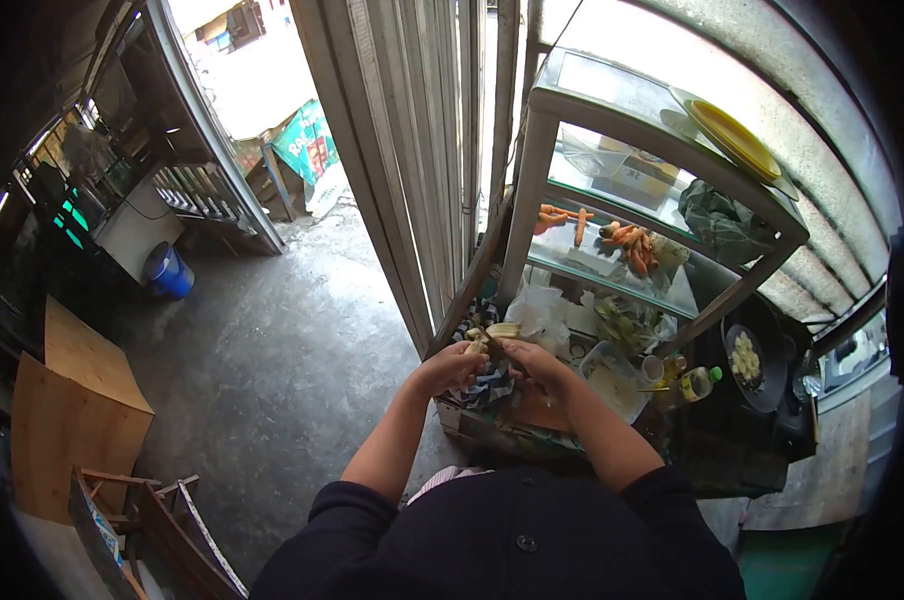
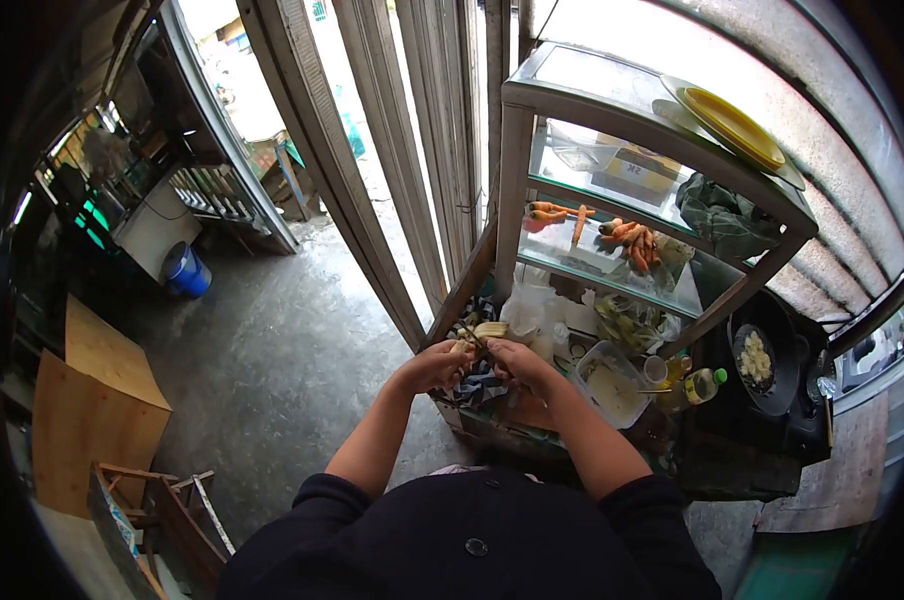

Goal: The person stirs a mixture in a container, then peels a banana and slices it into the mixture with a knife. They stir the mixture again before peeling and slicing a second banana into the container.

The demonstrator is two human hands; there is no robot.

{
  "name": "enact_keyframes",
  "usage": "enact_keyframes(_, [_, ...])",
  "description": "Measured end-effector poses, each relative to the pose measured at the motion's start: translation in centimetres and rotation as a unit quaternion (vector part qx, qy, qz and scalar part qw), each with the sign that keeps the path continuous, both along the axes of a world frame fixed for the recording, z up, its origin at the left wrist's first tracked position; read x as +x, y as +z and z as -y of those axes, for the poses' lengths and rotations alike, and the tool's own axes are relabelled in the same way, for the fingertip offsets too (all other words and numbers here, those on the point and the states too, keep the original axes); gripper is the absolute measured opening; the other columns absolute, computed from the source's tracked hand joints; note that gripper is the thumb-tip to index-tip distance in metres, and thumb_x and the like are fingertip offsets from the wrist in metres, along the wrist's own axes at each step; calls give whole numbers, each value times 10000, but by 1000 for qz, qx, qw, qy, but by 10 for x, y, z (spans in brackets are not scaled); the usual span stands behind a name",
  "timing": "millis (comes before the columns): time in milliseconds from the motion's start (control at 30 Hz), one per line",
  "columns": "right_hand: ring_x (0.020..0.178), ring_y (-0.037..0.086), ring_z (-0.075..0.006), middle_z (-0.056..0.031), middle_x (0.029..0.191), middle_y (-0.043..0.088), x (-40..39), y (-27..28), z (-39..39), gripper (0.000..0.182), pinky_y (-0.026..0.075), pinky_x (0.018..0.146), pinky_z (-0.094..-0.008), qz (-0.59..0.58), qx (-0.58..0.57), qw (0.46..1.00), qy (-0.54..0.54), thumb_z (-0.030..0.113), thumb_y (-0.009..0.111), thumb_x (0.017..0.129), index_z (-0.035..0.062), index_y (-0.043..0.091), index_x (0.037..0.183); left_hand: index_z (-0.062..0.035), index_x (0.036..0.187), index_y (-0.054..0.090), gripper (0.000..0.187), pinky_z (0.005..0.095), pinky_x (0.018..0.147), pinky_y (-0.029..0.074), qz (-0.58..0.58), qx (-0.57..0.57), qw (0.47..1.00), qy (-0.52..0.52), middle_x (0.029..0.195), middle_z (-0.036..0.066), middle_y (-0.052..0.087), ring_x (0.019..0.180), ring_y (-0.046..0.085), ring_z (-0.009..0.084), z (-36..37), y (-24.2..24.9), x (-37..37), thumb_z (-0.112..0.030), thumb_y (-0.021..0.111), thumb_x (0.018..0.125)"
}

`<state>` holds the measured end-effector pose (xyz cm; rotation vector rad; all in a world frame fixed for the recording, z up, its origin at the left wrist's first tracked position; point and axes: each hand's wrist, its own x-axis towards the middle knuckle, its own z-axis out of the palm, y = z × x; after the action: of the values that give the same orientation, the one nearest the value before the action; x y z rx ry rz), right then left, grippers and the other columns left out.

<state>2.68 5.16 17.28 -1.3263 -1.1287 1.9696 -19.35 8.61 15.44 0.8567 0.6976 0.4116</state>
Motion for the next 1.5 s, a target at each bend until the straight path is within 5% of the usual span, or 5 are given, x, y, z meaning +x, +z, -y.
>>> enact_keyframes(267, [494,375,-38,41,668,446,13,8,4,398,308,433,-192,-24,-24,997,-72,373,464,980,142,479,1304,-126,1354,368,538,349,800,546,23,-33,994,105,1132,46,509,901,578,156,7,-37,9,-101,603,871])
enact_keyframes(567, [549,483,-68,6,687,497,75,-96,135,315,377,464,-234,82,24,977,-193,281,516,964,87,509,1211,-110,1347,470,571,292,605,511,-152,32,984,-85,913,41,626,688,614,152,45,-121,89,-108,643,803])
enact_keyframes(667, [847,615,-420,-209,883,642,78,-130,172,338,454,725,-475,351,143,896,-233,334,487,955,19,580,1035,-56,1219,573,507,349,700,527,-308,249,913,-97,996,155,657,812,660,241,61,-135,116,-165,695,739])
enact_keyframes(767, [860,594,-458,-260,867,628,81,-145,192,316,448,721,-516,408,90,889,-190,315,470,951,8,546,966,-60,1223,573,522,374,797,508,-310,431,848,0,1018,188,648,919,640,318,67,-181,135,-167,698,728])
enact_keyframes(1500, [706,592,-485,-294,715,601,56,-158,201,271,461,645,-569,443,142,869,-168,245,478,942,-22,498,898,-164,1183,584,525,385,745,514,-463,401,790,-34,959,59,706,883,672,271,73,-123,147,-412,709,737])
